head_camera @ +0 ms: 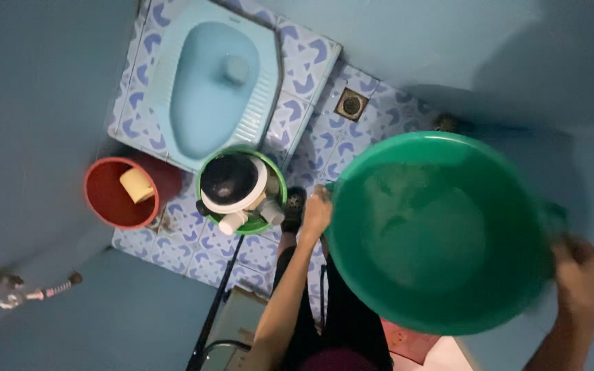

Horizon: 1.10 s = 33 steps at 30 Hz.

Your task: Wash dishes, utensils, and a bowl in a basin of water in a bathroom-like setting.

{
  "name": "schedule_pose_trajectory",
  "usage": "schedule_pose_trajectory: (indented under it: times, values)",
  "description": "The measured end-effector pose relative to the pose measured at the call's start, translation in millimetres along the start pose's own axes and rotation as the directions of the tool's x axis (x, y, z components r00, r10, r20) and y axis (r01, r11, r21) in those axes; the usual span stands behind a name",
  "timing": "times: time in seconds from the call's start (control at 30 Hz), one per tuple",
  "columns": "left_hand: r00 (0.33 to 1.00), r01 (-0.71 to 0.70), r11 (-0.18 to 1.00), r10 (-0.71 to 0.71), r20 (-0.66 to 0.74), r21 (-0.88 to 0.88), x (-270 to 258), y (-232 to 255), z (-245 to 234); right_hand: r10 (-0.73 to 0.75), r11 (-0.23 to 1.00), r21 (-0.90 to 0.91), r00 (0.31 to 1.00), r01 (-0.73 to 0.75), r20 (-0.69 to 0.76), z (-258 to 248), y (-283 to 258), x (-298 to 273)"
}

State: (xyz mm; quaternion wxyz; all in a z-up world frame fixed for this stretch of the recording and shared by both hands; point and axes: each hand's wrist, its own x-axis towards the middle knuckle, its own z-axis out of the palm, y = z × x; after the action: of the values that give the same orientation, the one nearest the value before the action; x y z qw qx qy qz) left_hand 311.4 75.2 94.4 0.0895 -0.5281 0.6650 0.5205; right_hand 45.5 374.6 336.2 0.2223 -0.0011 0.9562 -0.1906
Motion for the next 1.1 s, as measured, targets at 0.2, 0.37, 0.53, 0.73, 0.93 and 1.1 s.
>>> schedule_pose_trajectory:
  times: [0.2, 0.37, 0.53, 0.73, 0.93, 1.1]
  values:
    - [0.992, 0.121, 0.992, -0.119, 0.041, -0.046, -57.4, 31.1, -21.8, -0.087, 0.988, 0.128, 0.996, 0.084, 0.019, -13.3, 42.6, -22.6]
    - [0.998, 0.041, 0.998, -0.038, 0.057, -0.047, -98.1, 50.9, -32.6, 0.077, 0.997, 0.018, 0.997, -0.077, 0.013, -5.1, 108.4, -25.7]
    - [1.000, 0.016, 0.998, -0.015, 0.012, -0.065, -141.7, 55.1, -23.2, -0.082, 0.517, -0.832, 0.979, 0.202, 0.187, -17.1, 165.6, -24.5]
    - [0.971, 0.134, 0.988, -0.114, 0.211, -0.082, -152.8, 38.6, -9.0, 0.058, 0.768, -0.639, 0.989, 0.045, 0.139, -25.2, 161.2, -26.3]
    - [0.999, 0.045, 0.999, -0.045, -0.015, 0.008, -121.7, -6.7, 10.2, 0.173, 0.902, -0.421, 0.976, -0.102, 0.134, -29.8, 129.2, -24.7]
    - [0.998, -0.021, 1.000, 0.021, -0.065, 0.008, -58.2, -35.9, 18.6, 0.023, 0.750, -0.657, 0.989, 0.079, 0.146, -2.5, 112.8, 11.0]
